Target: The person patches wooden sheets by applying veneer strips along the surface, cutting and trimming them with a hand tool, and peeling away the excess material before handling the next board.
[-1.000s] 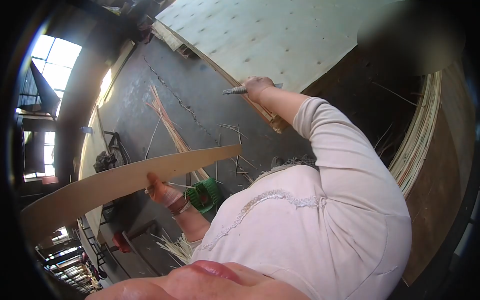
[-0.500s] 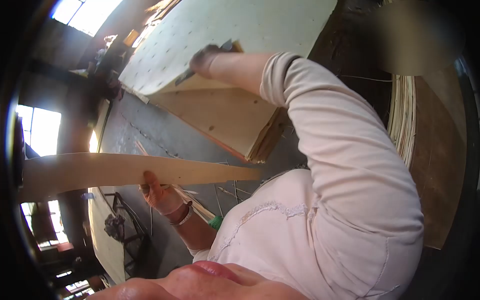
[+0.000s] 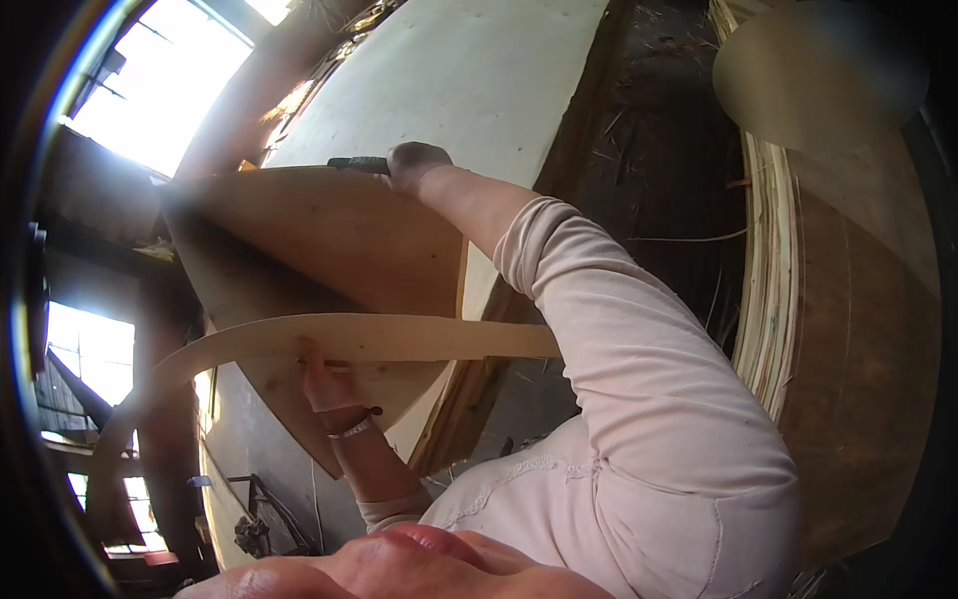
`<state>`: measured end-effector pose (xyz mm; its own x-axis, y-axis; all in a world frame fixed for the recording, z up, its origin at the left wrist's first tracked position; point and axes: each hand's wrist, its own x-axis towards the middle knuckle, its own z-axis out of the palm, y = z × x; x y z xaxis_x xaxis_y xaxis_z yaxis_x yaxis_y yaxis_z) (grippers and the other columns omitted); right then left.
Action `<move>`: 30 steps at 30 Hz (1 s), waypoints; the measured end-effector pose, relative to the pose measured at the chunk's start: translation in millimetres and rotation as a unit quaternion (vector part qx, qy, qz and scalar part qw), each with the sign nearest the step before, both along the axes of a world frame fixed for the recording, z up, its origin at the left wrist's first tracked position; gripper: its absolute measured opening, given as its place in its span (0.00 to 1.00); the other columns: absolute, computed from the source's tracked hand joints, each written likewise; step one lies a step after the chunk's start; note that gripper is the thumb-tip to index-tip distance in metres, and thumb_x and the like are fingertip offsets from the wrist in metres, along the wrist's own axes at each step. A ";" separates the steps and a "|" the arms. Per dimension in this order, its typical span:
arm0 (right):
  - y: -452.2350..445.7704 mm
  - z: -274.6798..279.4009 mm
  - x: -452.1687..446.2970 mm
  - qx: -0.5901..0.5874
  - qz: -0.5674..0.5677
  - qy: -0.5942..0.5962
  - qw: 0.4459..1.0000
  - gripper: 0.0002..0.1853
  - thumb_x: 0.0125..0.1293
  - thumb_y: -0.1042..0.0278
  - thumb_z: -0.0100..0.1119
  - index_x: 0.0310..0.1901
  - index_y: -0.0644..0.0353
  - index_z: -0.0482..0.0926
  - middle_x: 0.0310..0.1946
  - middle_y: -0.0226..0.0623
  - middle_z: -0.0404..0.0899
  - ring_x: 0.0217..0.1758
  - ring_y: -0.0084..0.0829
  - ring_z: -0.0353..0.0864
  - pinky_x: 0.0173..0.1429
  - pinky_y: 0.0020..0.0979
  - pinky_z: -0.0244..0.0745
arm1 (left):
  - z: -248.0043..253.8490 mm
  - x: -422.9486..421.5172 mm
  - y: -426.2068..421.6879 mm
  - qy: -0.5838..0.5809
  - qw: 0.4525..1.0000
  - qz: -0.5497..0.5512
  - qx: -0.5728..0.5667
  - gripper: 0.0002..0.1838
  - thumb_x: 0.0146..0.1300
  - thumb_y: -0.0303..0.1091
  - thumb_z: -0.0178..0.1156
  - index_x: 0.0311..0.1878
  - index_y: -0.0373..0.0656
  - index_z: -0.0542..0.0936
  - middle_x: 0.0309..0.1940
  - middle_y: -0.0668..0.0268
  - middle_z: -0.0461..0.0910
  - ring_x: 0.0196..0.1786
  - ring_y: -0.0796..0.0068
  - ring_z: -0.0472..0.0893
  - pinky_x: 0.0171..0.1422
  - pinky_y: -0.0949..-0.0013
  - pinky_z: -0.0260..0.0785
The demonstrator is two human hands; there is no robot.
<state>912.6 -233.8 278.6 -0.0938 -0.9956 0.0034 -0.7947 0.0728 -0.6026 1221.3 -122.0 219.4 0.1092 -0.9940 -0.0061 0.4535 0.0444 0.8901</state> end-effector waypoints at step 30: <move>-75.8 41.5 192.3 -0.132 0.309 0.206 0.919 0.23 0.66 0.48 0.54 0.39 0.64 0.82 0.35 0.54 0.83 0.43 0.51 0.84 0.49 0.46 0.79 | -243.9 222.0 -79.7 -0.484 0.729 0.339 0.346 0.39 0.55 0.68 0.63 0.48 0.35 0.82 0.44 0.52 0.85 0.49 0.53 0.84 0.54 0.58 0.74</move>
<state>1105.0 -309.7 320.1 0.5521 -0.8182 0.1604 -0.8005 -0.5740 -0.1725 1443.3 -201.7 -24.4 0.8599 -0.5050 -0.0753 -0.3183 -0.6455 0.6943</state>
